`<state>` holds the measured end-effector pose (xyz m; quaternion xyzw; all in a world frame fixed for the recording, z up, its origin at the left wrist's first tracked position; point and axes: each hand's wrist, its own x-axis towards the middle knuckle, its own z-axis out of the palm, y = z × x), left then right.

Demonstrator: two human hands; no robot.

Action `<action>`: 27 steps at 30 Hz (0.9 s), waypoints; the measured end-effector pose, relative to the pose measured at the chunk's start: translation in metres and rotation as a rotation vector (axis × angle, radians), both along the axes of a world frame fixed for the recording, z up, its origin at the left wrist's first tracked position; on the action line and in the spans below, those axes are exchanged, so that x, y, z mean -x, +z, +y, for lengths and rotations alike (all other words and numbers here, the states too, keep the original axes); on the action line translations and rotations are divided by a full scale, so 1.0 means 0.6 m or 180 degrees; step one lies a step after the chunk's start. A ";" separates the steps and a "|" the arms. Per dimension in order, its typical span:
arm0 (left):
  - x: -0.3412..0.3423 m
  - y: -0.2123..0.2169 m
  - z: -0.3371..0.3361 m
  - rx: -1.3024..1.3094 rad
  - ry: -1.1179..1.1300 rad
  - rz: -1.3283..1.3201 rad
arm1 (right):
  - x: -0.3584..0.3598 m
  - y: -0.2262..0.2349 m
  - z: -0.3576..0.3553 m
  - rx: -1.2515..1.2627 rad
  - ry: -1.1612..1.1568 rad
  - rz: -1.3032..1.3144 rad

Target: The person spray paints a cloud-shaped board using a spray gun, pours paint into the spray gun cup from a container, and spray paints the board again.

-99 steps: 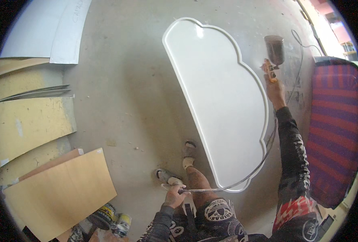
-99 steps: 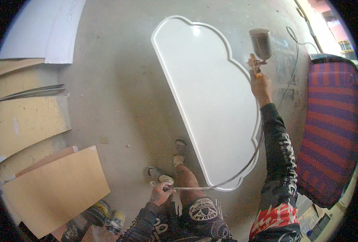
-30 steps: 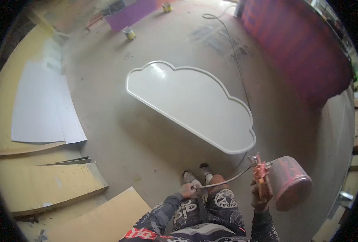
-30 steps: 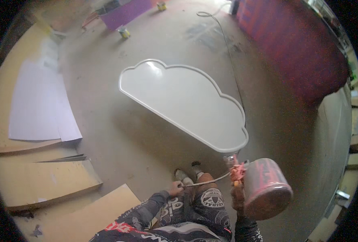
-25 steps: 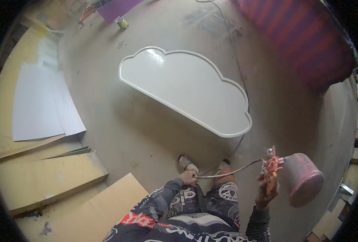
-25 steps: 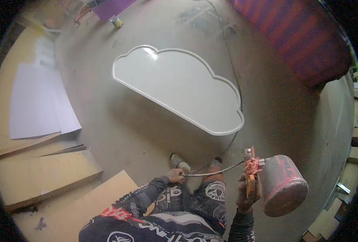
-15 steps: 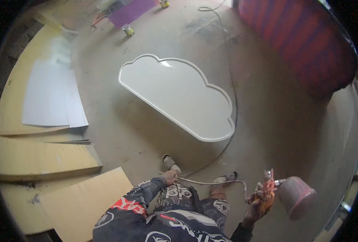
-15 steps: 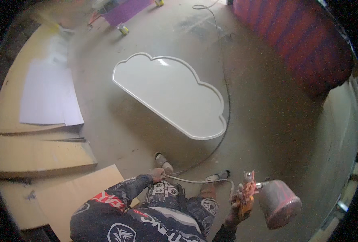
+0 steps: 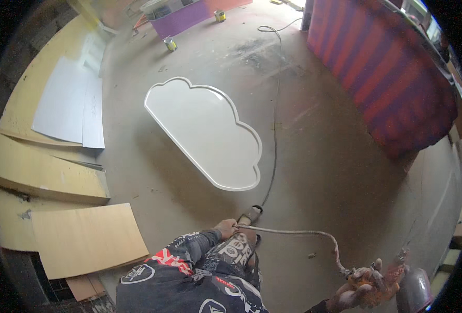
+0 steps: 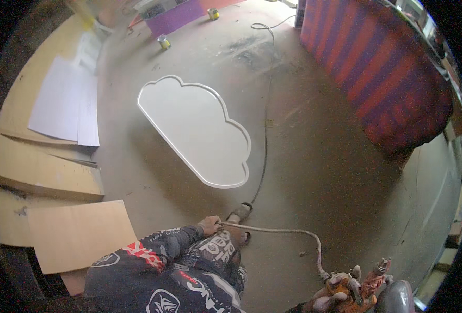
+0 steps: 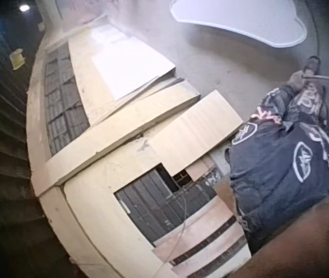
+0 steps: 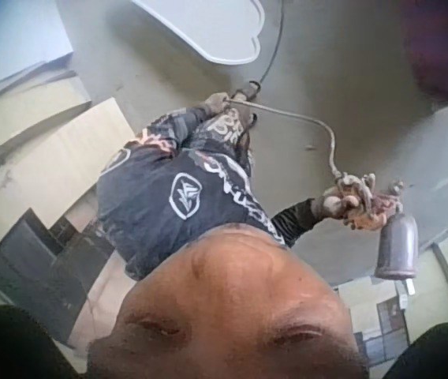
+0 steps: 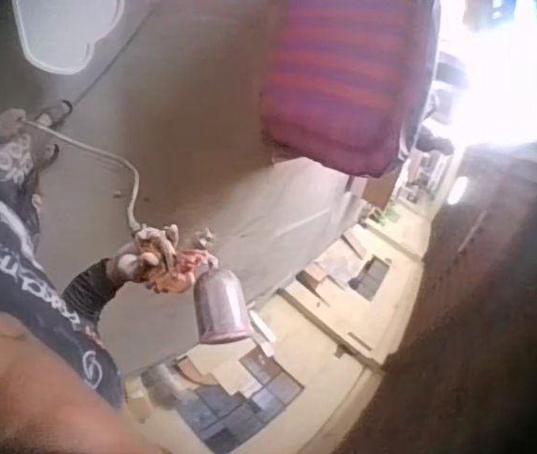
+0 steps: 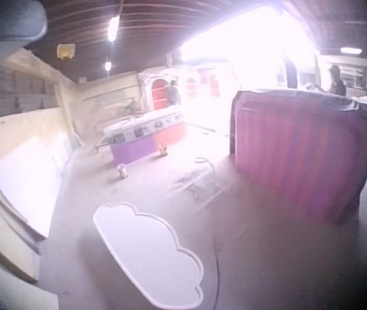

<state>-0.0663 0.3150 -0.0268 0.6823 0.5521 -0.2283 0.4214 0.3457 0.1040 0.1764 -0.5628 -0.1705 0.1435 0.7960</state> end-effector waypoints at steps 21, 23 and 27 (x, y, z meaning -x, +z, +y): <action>-0.317 -0.409 -0.002 0.0783 -0.1711 0.1038 | -0.356 -0.373 -0.085 -0.0929 0.2937 0.4203; -0.318 -0.357 -0.042 0.0761 -0.1571 0.1121 | -0.339 -0.197 0.001 0.0040 0.2303 0.1925; -0.503 -0.324 -0.032 0.0505 -0.1802 0.0728 | -0.447 -0.150 0.006 0.0116 0.1352 -0.0337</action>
